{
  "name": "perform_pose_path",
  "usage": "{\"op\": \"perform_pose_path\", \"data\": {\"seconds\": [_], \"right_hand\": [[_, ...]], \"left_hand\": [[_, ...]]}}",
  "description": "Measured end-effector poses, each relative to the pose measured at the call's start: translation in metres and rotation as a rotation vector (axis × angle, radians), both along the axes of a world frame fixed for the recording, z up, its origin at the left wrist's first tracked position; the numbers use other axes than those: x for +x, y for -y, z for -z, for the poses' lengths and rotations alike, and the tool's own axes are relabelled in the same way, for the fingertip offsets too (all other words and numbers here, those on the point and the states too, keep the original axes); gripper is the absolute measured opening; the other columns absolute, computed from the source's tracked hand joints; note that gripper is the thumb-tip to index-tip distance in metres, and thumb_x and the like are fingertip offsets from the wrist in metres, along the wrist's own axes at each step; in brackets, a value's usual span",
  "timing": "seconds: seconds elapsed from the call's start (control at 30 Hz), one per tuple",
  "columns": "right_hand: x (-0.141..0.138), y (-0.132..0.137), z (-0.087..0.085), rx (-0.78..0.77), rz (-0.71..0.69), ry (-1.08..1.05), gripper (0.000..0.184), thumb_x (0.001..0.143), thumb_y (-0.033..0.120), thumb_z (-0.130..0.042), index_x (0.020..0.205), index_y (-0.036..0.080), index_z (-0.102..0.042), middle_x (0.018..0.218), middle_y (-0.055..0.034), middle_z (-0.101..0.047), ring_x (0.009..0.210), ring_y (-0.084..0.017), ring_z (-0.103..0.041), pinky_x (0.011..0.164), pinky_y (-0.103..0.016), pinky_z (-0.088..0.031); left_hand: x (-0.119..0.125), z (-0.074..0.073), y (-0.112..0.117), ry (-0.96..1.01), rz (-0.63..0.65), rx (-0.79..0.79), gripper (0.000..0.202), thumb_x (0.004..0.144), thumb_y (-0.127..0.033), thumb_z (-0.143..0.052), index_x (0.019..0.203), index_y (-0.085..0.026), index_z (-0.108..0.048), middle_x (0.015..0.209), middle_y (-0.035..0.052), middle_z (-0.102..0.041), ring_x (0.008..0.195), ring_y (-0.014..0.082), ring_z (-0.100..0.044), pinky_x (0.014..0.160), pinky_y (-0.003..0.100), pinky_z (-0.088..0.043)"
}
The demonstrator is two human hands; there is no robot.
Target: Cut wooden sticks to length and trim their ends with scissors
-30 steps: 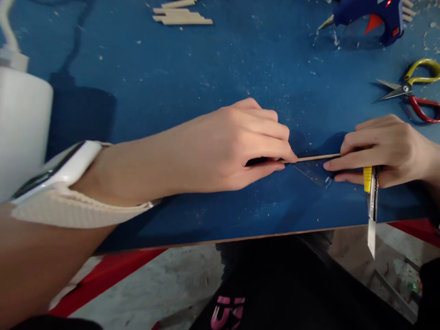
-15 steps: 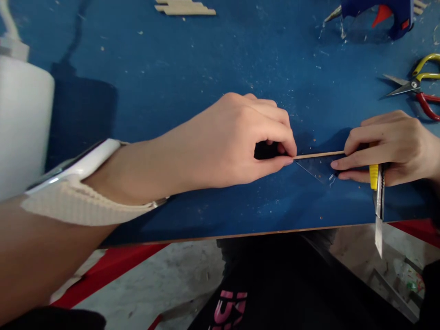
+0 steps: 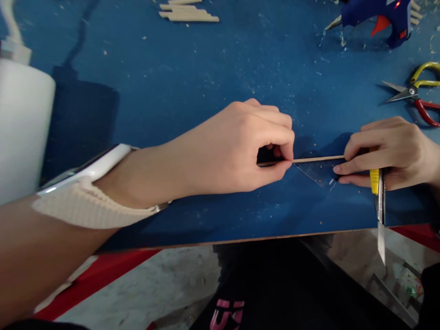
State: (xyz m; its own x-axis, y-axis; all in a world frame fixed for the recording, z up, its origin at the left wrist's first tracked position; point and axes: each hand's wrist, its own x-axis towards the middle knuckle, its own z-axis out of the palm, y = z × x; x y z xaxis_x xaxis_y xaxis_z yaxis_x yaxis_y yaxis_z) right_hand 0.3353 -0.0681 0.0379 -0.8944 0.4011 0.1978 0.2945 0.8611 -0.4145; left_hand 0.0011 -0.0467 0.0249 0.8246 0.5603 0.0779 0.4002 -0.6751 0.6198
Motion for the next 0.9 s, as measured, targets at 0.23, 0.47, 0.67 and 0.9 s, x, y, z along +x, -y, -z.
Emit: {"op": "perform_pose_path", "data": {"seconds": [0.23, 0.47, 0.67, 0.9], "right_hand": [[0.0003, 0.0016, 0.0015, -0.005, 0.002, -0.009, 0.009, 0.112, 0.035, -0.083, 0.113, 0.026, -0.086, 0.095, -0.0009, -0.081, 0.063, -0.014, -0.059, 0.060, -0.036, -0.043], [0.0005, 0.0024, 0.0019, -0.017, 0.015, -0.012, 0.008, 0.111, 0.034, -0.083, 0.113, 0.027, -0.086, 0.096, -0.0012, -0.081, 0.065, -0.014, -0.061, 0.061, -0.036, -0.044], [0.0016, 0.0019, 0.0028, -0.032, 0.016, -0.020, 0.010, 0.111, 0.035, -0.084, 0.116, 0.027, -0.087, 0.098, -0.0015, -0.081, 0.066, -0.014, -0.063, 0.063, -0.034, -0.045], [0.0001, 0.0015, 0.0003, -0.011, 0.010, 0.001, 0.010, 0.111, 0.035, -0.083, 0.115, 0.026, -0.087, 0.098, -0.0022, -0.081, 0.067, -0.015, -0.064, 0.062, -0.035, -0.047]], "left_hand": [[0.0008, 0.0004, 0.0000, 0.017, 0.008, -0.002, 0.027, 0.108, -0.022, -0.062, 0.085, -0.025, -0.076, 0.092, -0.0003, -0.080, 0.087, 0.0216, -0.075, 0.096, 0.038, -0.051], [0.0018, 0.0006, 0.0010, 0.013, -0.016, -0.016, 0.026, 0.107, -0.022, -0.064, 0.086, -0.025, -0.079, 0.093, 0.0000, -0.081, 0.089, 0.0224, -0.077, 0.097, 0.038, -0.052], [0.0019, 0.0010, 0.0008, 0.023, -0.013, -0.004, 0.027, 0.110, -0.024, -0.064, 0.090, -0.025, -0.082, 0.097, 0.0001, -0.083, 0.088, 0.0220, -0.077, 0.098, 0.037, -0.052], [0.0018, 0.0000, 0.0002, -0.014, -0.029, -0.010, 0.030, 0.111, -0.027, -0.062, 0.089, -0.027, -0.083, 0.098, 0.0012, -0.084, 0.092, 0.0236, -0.077, 0.098, 0.038, -0.053]]}}
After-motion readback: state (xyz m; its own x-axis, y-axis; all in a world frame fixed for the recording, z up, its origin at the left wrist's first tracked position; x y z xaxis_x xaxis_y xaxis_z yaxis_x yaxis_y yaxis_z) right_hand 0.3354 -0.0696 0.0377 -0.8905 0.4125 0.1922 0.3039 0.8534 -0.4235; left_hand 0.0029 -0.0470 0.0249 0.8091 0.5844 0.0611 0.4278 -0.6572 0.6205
